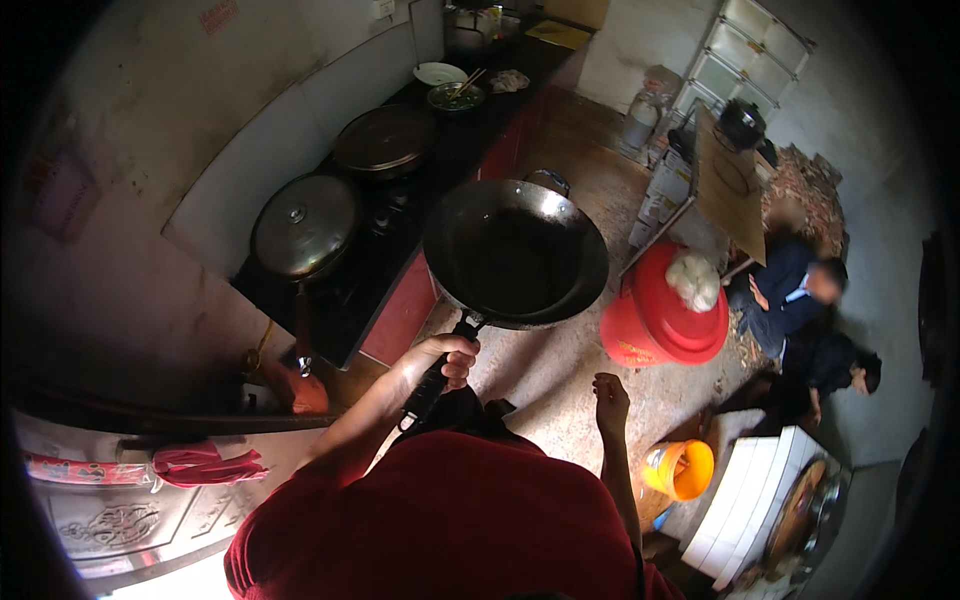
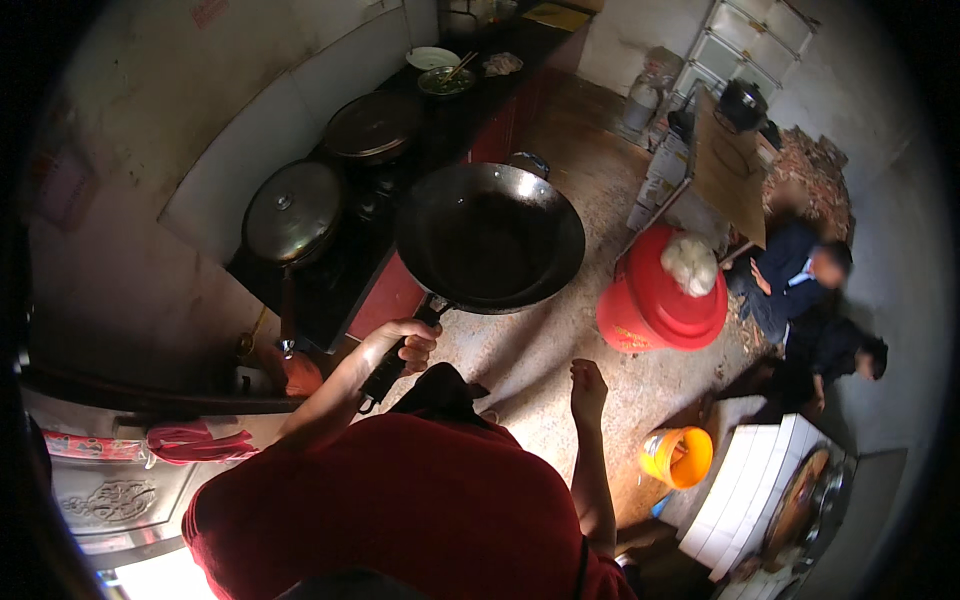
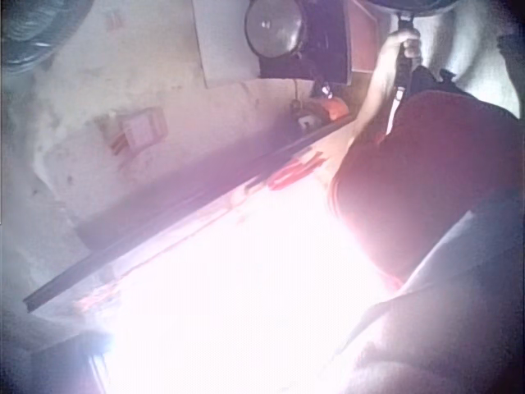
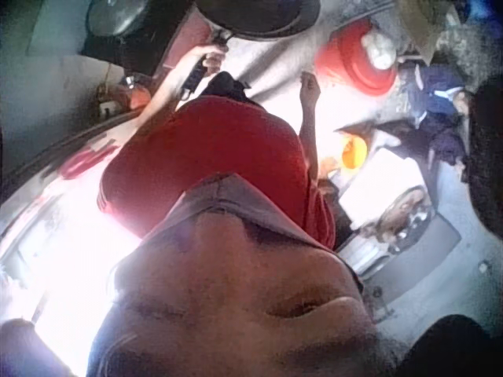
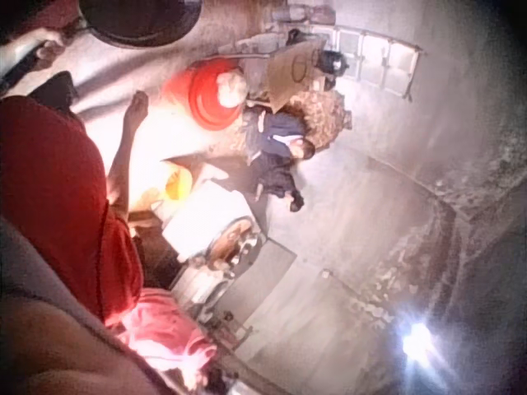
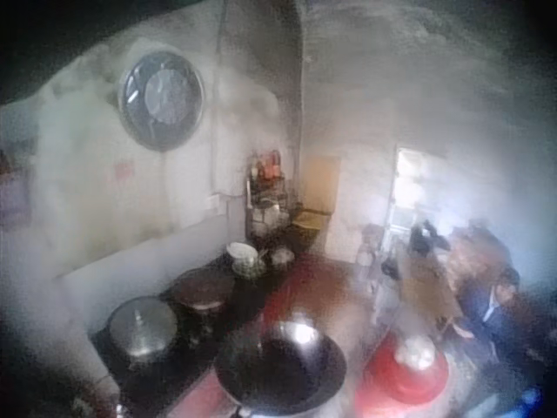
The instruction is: The person washes a green colander, a wok, and a metal bowl in a sink using running water and a sponge. They rinse each item and place them aside after cleaning.
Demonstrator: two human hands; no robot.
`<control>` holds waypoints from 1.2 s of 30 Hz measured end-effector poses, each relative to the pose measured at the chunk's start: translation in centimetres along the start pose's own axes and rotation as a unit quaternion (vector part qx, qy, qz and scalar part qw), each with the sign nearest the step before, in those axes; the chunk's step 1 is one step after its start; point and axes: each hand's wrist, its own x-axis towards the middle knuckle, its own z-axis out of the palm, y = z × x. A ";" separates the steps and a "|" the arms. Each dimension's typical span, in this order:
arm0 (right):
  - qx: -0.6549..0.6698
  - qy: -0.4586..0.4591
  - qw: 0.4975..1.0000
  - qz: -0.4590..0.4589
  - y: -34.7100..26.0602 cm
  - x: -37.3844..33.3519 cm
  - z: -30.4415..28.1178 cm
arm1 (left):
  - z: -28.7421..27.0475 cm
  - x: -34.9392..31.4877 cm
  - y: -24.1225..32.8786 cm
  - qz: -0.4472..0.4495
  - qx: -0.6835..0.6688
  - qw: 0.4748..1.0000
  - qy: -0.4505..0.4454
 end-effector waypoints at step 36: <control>-0.133 0.011 0.991 -0.009 5.5 60.5 -3.5 | 13.6 58.4 39.1 -0.147 0.088 0.981 -0.092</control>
